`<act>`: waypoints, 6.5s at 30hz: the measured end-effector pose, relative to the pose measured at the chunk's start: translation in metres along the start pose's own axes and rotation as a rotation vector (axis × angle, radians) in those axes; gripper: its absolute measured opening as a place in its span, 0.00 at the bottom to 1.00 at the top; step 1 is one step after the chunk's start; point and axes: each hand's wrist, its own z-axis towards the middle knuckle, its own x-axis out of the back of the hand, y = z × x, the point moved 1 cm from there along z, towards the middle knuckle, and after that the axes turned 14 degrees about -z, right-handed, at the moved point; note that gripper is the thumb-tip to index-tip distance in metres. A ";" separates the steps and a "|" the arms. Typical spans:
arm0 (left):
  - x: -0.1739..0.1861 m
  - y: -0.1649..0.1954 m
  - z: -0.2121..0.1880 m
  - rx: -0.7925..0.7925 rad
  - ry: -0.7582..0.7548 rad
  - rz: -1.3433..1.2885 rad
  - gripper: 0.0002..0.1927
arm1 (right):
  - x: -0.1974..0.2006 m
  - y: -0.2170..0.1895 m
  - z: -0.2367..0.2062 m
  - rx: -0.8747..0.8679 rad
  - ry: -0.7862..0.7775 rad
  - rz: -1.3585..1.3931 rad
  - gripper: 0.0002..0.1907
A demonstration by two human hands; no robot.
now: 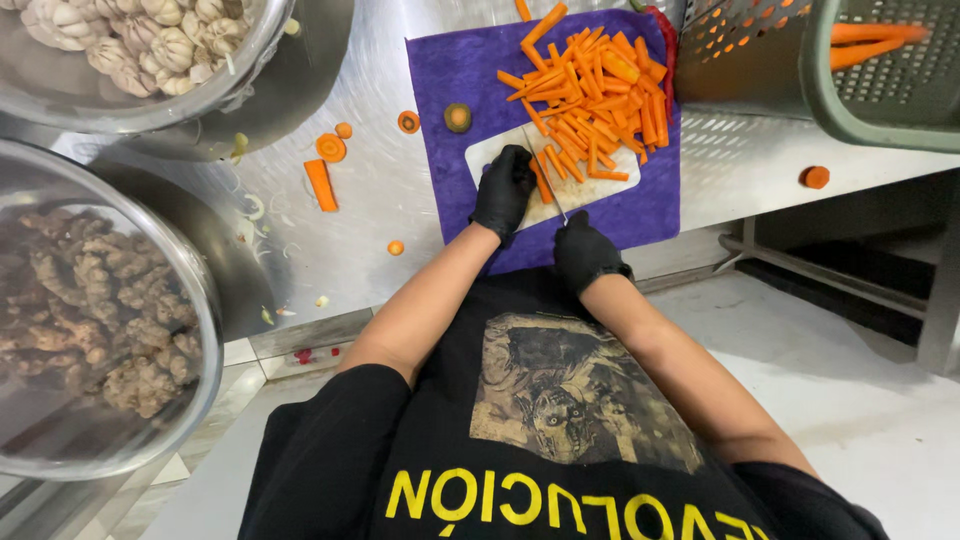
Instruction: The person cuts whole carrots into sticks on a small white cutting board set on a purple cloth, using a knife. They trim carrot ends, slice carrots lengthwise and crosswise, and move finished carrot sticks into a growing pile beside the board while working through the carrots one at a time.
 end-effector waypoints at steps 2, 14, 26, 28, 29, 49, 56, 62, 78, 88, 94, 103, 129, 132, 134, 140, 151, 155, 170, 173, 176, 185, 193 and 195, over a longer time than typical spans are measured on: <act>0.001 0.001 0.002 0.038 -0.017 0.009 0.14 | -0.008 -0.003 0.005 0.015 0.010 0.018 0.25; 0.014 0.004 0.001 0.107 0.041 0.167 0.15 | -0.005 0.016 -0.014 0.313 0.111 -0.131 0.27; 0.007 0.005 0.002 0.108 0.085 0.205 0.16 | -0.009 0.003 -0.035 0.044 0.089 -0.001 0.17; 0.008 0.003 0.000 0.069 0.090 0.217 0.15 | -0.005 -0.004 -0.038 0.011 0.038 -0.011 0.18; 0.009 0.002 -0.001 0.079 0.082 0.203 0.16 | -0.004 -0.009 -0.037 -0.009 -0.025 -0.023 0.24; 0.011 0.009 0.006 0.115 0.089 0.205 0.16 | 0.013 -0.008 -0.035 -0.012 -0.046 0.063 0.16; 0.013 0.004 0.005 0.112 0.065 0.153 0.15 | -0.004 -0.013 -0.029 0.009 0.020 -0.031 0.16; 0.010 0.002 0.005 0.126 0.081 0.112 0.15 | 0.004 -0.018 -0.028 -0.033 -0.022 -0.056 0.23; 0.006 0.039 0.053 -0.648 -0.743 0.791 0.06 | -0.013 0.002 0.000 0.071 -0.002 0.050 0.22; -0.010 0.052 0.081 -0.855 -1.001 1.029 0.07 | 0.025 -0.002 -0.028 0.235 -0.060 -0.129 0.19; -0.007 0.054 0.077 -0.862 -0.951 1.097 0.10 | 0.008 0.007 -0.003 0.241 0.056 -0.074 0.18; 0.041 0.056 0.067 -0.144 0.022 0.124 0.10 | 0.015 0.030 0.035 0.250 0.237 0.083 0.21; 0.007 0.003 0.007 0.392 0.035 0.201 0.11 | -0.024 -0.008 -0.005 0.248 0.070 -0.343 0.32; 0.008 0.001 0.004 0.337 0.023 0.161 0.10 | -0.032 -0.002 0.000 0.312 0.036 -0.420 0.31; 0.009 -0.001 0.004 0.310 0.024 0.205 0.09 | -0.031 -0.001 0.001 0.185 -0.025 -0.255 0.32; 0.009 0.002 0.007 0.263 0.036 0.200 0.11 | -0.024 -0.014 0.017 0.003 0.037 0.086 0.20; 0.006 0.011 0.011 0.259 0.042 0.267 0.13 | -0.007 0.003 -0.015 0.053 0.068 0.036 0.20; 0.004 0.007 0.011 0.286 0.094 0.290 0.13 | -0.002 -0.010 -0.019 -0.014 0.031 0.028 0.22; 0.022 0.001 0.005 0.313 -0.041 0.197 0.09 | 0.008 -0.027 -0.018 -0.103 -0.174 -0.119 0.34; 0.081 0.011 -0.009 -0.012 0.177 0.393 0.09 | -0.010 -0.017 -0.002 -0.064 -0.130 -0.088 0.27; 0.176 0.023 -0.021 -0.298 0.551 0.605 0.16 | -0.019 -0.004 0.017 -0.004 -0.091 0.002 0.26; 0.274 -0.008 -0.013 0.102 0.612 0.680 0.21 | -0.005 0.033 0.021 0.267 0.155 0.190 0.17; 0.192 -0.023 -0.018 0.054 0.485 -0.662 0.27 | 0.017 0.033 0.031 0.167 0.188 -0.110 0.19; 0.132 -0.022 -0.023 0.141 0.270 -0.341 0.31 | 0.025 0.037 0.039 0.208 0.250 -0.103 0.19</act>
